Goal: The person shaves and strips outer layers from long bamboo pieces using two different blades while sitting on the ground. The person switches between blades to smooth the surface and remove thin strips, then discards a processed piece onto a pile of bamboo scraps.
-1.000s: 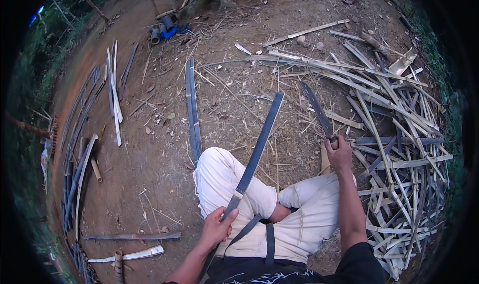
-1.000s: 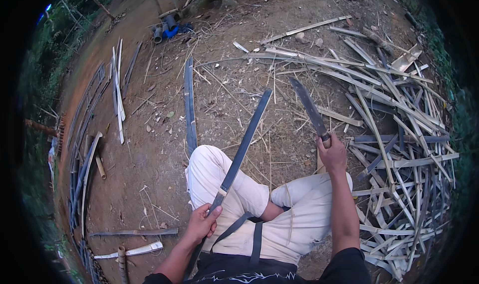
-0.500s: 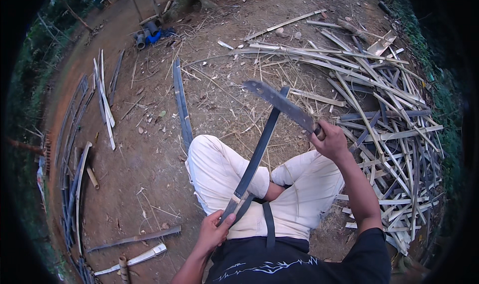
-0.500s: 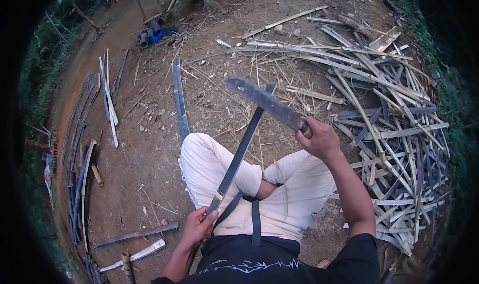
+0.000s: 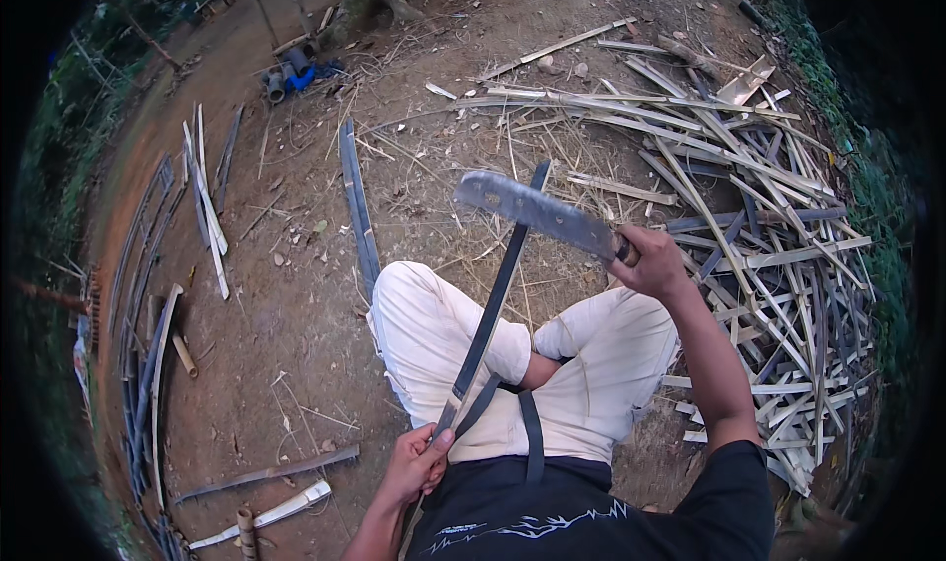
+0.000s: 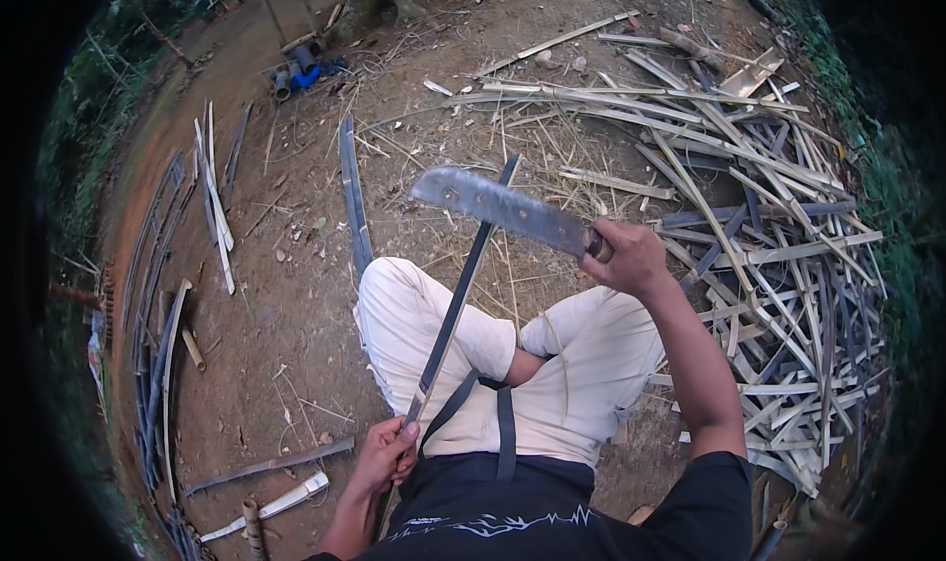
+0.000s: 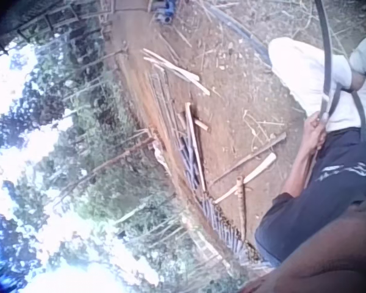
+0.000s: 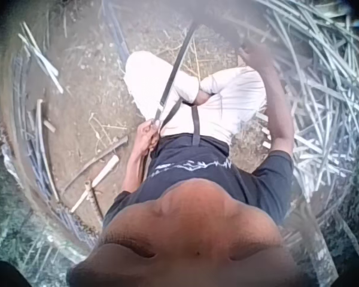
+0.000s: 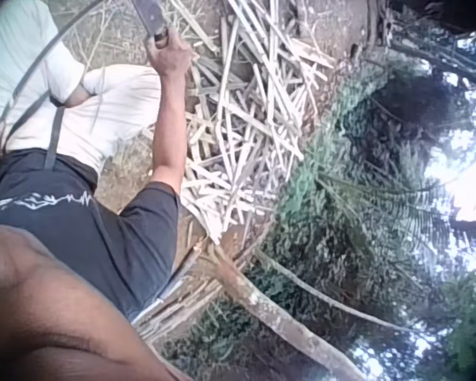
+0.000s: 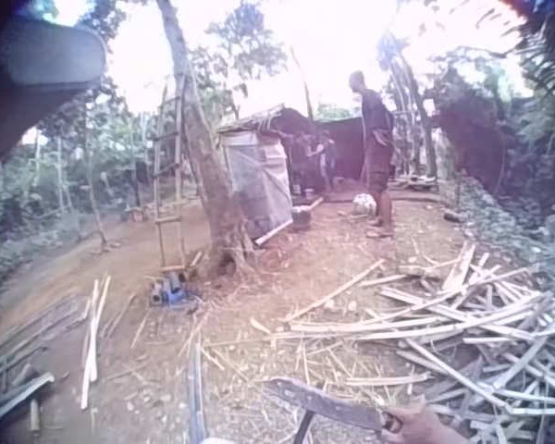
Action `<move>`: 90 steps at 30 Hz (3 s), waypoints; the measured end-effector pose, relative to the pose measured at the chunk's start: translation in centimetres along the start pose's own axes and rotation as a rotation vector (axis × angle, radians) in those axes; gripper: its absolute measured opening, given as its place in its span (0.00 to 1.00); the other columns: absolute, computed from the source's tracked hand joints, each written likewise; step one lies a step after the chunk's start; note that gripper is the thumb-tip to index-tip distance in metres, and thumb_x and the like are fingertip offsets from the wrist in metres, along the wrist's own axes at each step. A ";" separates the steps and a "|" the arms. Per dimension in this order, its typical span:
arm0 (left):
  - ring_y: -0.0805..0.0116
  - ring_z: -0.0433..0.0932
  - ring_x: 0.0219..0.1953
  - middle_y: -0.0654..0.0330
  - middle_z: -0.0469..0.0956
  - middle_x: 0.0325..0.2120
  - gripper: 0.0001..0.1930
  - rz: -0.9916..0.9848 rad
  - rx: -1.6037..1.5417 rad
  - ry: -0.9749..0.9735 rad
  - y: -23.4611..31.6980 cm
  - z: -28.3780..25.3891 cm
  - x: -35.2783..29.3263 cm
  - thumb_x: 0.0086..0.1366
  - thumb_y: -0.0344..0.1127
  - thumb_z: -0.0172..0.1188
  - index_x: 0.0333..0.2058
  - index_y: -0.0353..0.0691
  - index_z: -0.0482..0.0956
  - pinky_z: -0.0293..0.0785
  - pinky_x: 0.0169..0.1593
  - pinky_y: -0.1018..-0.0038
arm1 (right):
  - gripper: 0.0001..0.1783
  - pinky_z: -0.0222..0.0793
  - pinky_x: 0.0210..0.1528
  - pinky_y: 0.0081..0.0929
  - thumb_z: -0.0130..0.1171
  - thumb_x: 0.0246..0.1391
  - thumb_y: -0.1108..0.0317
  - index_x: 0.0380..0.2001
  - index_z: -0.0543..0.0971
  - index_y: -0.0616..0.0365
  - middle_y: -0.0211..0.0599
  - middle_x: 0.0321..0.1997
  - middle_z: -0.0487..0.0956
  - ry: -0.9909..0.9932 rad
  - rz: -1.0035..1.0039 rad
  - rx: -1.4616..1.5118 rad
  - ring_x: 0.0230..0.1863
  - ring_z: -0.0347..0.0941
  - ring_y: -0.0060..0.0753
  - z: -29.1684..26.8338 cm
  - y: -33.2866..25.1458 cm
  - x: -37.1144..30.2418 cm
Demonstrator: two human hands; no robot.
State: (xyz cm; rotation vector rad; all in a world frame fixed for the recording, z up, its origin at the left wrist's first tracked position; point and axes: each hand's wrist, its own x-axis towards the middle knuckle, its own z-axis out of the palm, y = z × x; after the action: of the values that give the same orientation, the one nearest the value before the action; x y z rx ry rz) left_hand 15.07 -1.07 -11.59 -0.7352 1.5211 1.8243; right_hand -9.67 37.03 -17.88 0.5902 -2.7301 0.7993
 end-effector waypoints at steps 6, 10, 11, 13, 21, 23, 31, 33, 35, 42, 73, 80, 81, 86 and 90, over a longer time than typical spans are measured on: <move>0.83 0.57 0.09 0.71 0.62 0.10 0.17 0.005 -0.080 -0.057 -0.6 -0.2 -0.1 0.72 0.49 0.59 0.35 0.40 0.74 0.52 0.12 0.81 | 0.16 0.72 0.27 0.41 0.69 0.42 0.57 0.29 0.76 0.54 0.39 0.22 0.78 0.062 -0.086 -0.037 0.25 0.78 0.49 -0.2 -0.5 0.2; 0.84 0.58 0.10 0.71 0.63 0.11 0.16 -0.014 -0.078 -0.053 -0.8 -0.8 -0.2 0.72 0.47 0.59 0.35 0.40 0.74 0.53 0.13 0.81 | 0.16 0.70 0.26 0.41 0.68 0.46 0.58 0.26 0.75 0.58 0.43 0.19 0.77 0.042 0.102 0.017 0.23 0.77 0.51 -0.1 1.9 1.5; 0.84 0.59 0.10 0.71 0.64 0.11 0.16 0.020 -0.037 -0.042 -1.0 -0.7 -0.1 0.71 0.47 0.60 0.35 0.40 0.74 0.54 0.14 0.81 | 0.16 0.69 0.26 0.41 0.67 0.48 0.59 0.25 0.74 0.60 0.44 0.18 0.76 0.081 0.187 0.029 0.22 0.77 0.51 -0.1 3.4 1.6; 0.85 0.60 0.11 0.70 0.65 0.12 0.15 0.094 0.041 0.011 -1.3 -0.5 -0.2 0.71 0.46 0.61 0.34 0.39 0.74 0.55 0.15 0.82 | 0.16 0.69 0.25 0.40 0.66 0.51 0.60 0.26 0.74 0.61 0.45 0.16 0.75 0.126 0.228 0.036 0.20 0.75 0.50 0.0 3.6 1.4; 0.77 0.65 0.11 0.60 0.75 0.18 0.14 0.155 0.123 0.172 -0.4 1.0 2.9 0.72 0.41 0.59 0.47 0.35 0.75 0.59 0.16 0.80 | 0.14 0.67 0.24 0.35 0.66 0.55 0.61 0.27 0.76 0.60 0.43 0.16 0.75 0.121 0.382 0.190 0.18 0.74 0.45 0.3 -2.8 -2.2; 0.76 0.66 0.11 0.58 0.78 0.21 0.18 0.144 0.058 0.102 0.3 1.4 2.7 0.74 0.39 0.57 0.54 0.33 0.73 0.61 0.17 0.79 | 0.15 0.72 0.26 0.38 0.69 0.48 0.61 0.33 0.77 0.59 0.43 0.22 0.78 0.074 0.241 0.170 0.23 0.79 0.46 0.2 -5.2 -3.3; 0.83 0.62 0.18 0.67 0.69 0.22 0.24 -0.040 -0.239 -0.205 0.6 1.8 4.2 0.79 0.49 0.43 0.58 0.35 0.72 0.59 0.21 0.82 | 0.23 0.76 0.27 0.38 0.68 0.47 0.48 0.35 0.78 0.56 0.40 0.24 0.80 -0.217 -0.089 -0.025 0.26 0.81 0.43 2.4 -11.1 -6.8; 0.84 0.59 0.19 0.70 0.64 0.21 0.25 -0.054 -0.119 -0.160 0.5 2.2 3.8 0.79 0.52 0.40 0.55 0.35 0.73 0.57 0.23 0.84 | 0.25 0.75 0.26 0.38 0.67 0.48 0.44 0.32 0.77 0.56 0.40 0.23 0.80 -0.221 -0.147 -0.054 0.25 0.81 0.43 2.4 -11.5 -7.3; 0.83 0.59 0.20 0.70 0.63 0.21 0.25 -0.049 -0.009 -0.101 0.0 2.3 3.6 0.79 0.53 0.37 0.50 0.36 0.75 0.58 0.24 0.83 | 0.25 0.75 0.26 0.38 0.66 0.48 0.43 0.31 0.77 0.56 0.40 0.23 0.79 -0.271 -0.172 -0.100 0.24 0.81 0.43 1.8 -12.4 -7.7; 0.67 0.69 0.21 0.60 0.70 0.20 0.25 0.252 0.544 0.127 -3.1 1.8 2.6 0.80 0.51 0.34 0.36 0.37 0.73 0.66 0.30 0.69 | 0.19 0.76 0.29 0.46 0.66 0.50 0.52 0.30 0.75 0.57 0.47 0.22 0.79 -0.240 0.150 -0.136 0.24 0.79 0.52 -0.8 -7.0 -4.4; 0.82 0.59 0.14 0.71 0.62 0.17 0.30 0.228 0.160 0.321 1.8 -9.4 7.0 0.77 0.61 0.37 0.42 0.38 0.75 0.56 0.18 0.80 | 0.22 0.64 0.28 0.33 0.64 0.59 0.53 0.29 0.80 0.67 0.38 0.16 0.73 0.102 0.891 0.282 0.20 0.64 0.25 2.1 -1.5 -7.9; 0.76 0.67 0.11 0.65 0.70 0.16 0.29 0.388 0.119 0.383 7.7 -20.0 18.7 0.76 0.61 0.36 0.43 0.38 0.72 0.64 0.15 0.76 | 0.22 0.64 0.26 0.34 0.66 0.57 0.53 0.29 0.80 0.67 0.41 0.16 0.72 -0.053 0.960 0.264 0.20 0.64 0.25 1.3 -9.5 -13.2; 0.75 0.71 0.12 0.63 0.74 0.19 0.29 0.429 0.139 0.433 9.8 -21.3 20.0 0.77 0.61 0.35 0.44 0.38 0.73 0.67 0.16 0.75 | 0.22 0.64 0.26 0.34 0.66 0.57 0.53 0.29 0.80 0.67 0.41 0.16 0.73 -0.087 0.968 0.255 0.20 0.64 0.25 1.6 -10.1 -14.3; 0.37 0.74 0.54 0.36 0.76 0.50 0.29 0.977 1.004 1.095 16.7 -18.2 23.1 0.75 0.52 0.46 0.62 0.34 0.67 0.67 0.61 0.54 | 0.25 0.69 0.30 0.38 0.67 0.55 0.49 0.34 0.81 0.67 0.48 0.20 0.78 -0.164 0.927 0.164 0.21 0.72 0.36 2.9 -12.5 -16.9; 0.54 0.79 0.35 0.47 0.79 0.32 0.35 0.639 0.484 0.348 13.5 -1.7 19.0 0.70 0.65 0.45 0.43 0.30 0.74 0.75 0.40 0.62 | 0.23 0.70 0.32 0.38 0.67 0.57 0.55 0.39 0.80 0.70 0.48 0.23 0.80 -0.132 0.876 0.251 0.23 0.74 0.37 3.2 -16.1 -15.3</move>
State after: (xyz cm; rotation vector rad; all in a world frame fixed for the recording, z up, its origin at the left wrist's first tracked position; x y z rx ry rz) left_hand -7.39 -2.06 -17.88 -0.3544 2.5311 1.6684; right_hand 10.70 27.61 -18.16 -0.6096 -2.9951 1.3194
